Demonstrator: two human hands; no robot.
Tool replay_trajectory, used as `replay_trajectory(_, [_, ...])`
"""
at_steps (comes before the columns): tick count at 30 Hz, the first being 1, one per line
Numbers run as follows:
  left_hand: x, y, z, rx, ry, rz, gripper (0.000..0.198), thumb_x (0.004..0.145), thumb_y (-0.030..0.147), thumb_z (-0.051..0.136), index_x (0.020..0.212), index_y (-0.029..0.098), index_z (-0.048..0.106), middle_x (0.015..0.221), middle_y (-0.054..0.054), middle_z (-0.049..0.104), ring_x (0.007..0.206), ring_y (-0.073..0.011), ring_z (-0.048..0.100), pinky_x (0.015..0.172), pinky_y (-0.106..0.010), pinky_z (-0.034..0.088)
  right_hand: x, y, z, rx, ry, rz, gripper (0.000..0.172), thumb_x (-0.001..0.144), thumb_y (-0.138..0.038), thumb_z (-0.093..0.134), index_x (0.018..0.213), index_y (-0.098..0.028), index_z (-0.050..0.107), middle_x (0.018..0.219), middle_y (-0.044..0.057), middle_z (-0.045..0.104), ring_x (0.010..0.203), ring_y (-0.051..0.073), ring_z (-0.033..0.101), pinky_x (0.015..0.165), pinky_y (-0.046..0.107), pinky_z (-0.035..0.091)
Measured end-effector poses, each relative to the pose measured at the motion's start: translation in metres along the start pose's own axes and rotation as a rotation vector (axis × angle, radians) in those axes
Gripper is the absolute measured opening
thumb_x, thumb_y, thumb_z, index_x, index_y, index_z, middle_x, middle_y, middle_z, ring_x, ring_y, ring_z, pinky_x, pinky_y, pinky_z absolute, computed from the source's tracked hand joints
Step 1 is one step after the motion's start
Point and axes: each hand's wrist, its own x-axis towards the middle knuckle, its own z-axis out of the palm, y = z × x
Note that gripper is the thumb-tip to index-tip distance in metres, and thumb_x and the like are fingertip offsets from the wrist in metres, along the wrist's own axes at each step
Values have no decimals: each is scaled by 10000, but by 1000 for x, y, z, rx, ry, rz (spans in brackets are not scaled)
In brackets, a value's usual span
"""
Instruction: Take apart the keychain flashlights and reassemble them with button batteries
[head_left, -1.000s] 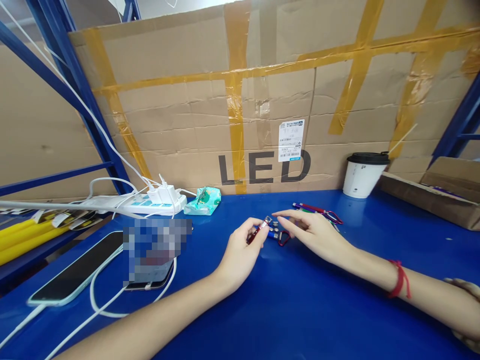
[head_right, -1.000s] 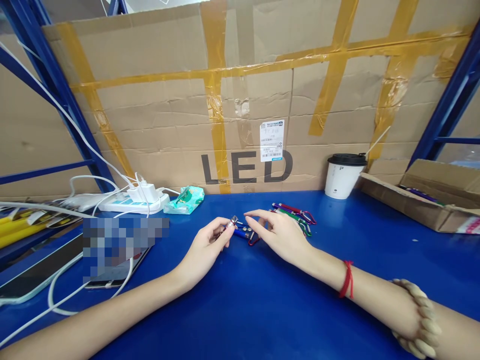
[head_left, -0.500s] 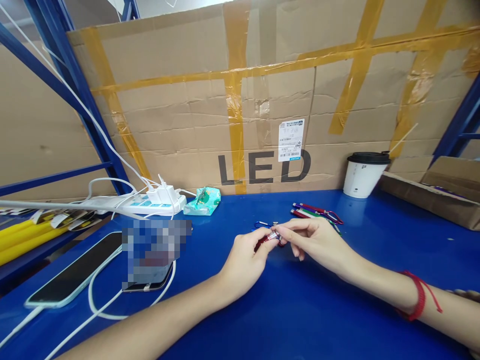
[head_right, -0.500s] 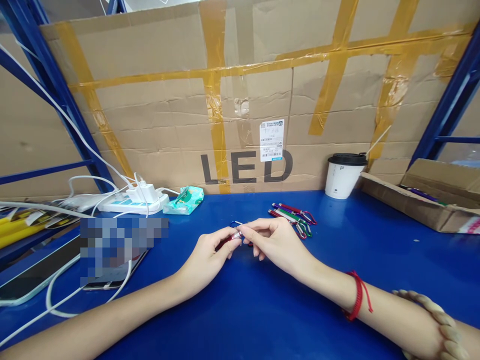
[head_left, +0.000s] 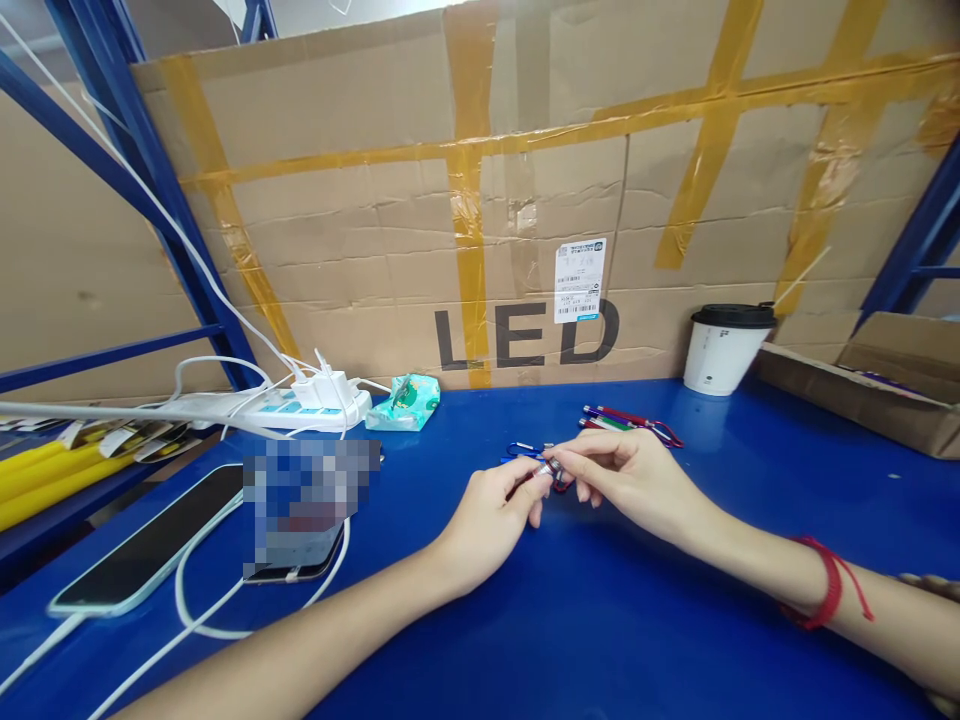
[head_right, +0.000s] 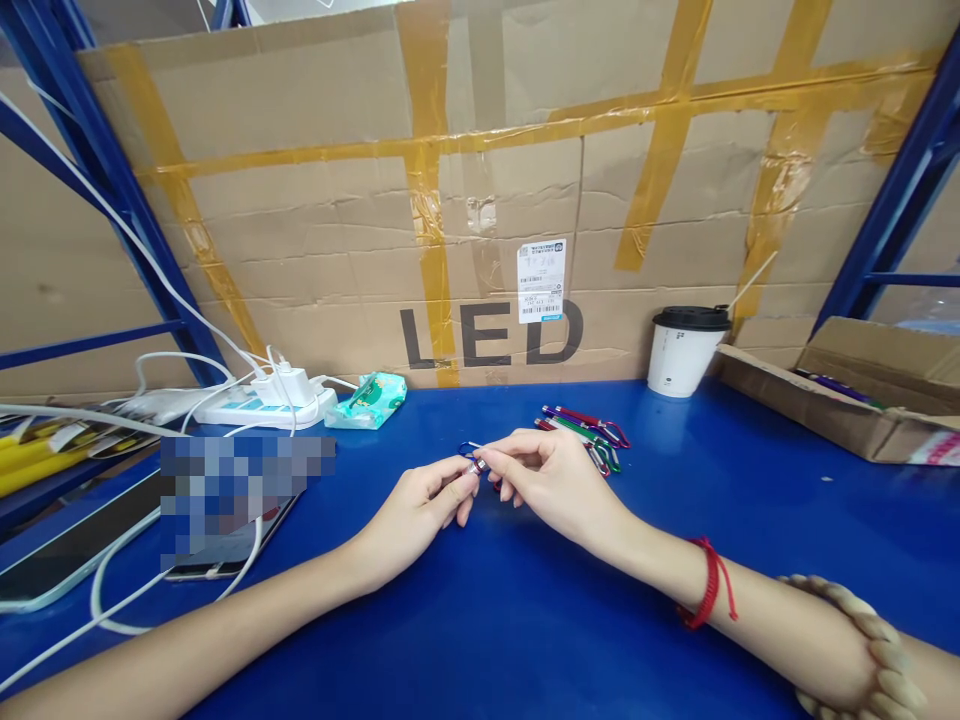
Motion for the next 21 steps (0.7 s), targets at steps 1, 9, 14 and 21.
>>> replay_trajectory(1, [0,0,-1,11,19,-9,297,890,299,390,697,163,571,560,26,508,545,-118,454,557,-209,334,1,2,-1,0,-6,2,380,737,-508,622,790,-142,706,641,41,608,473,111,520,424,215,459])
replay_trajectory(9, [5,-23,-11,470,107,38,224,854,195,505,1007,226,664,904,-51,603,893,-212,531,838,-328,417,15,23,-16,-113,79,18,422,788,-520,568,932,-141,682,705,54,636,475,116,525,394,208,423])
replay_trajectory(14, [5,-27,-12,585,84,68,250,846,139,516,1032,226,661,934,-55,562,916,-210,518,858,-343,439,14,22,-17,-248,17,-45,360,830,-471,532,923,-157,683,741,45,662,484,128,547,433,233,442])
replay_trajectory(21, [5,-27,-12,535,153,145,306,828,54,488,994,234,671,935,-51,558,898,-194,526,858,-349,462,13,24,-19,-448,13,-131,317,871,-422,474,920,-187,681,835,42,672,502,142,568,518,271,480])
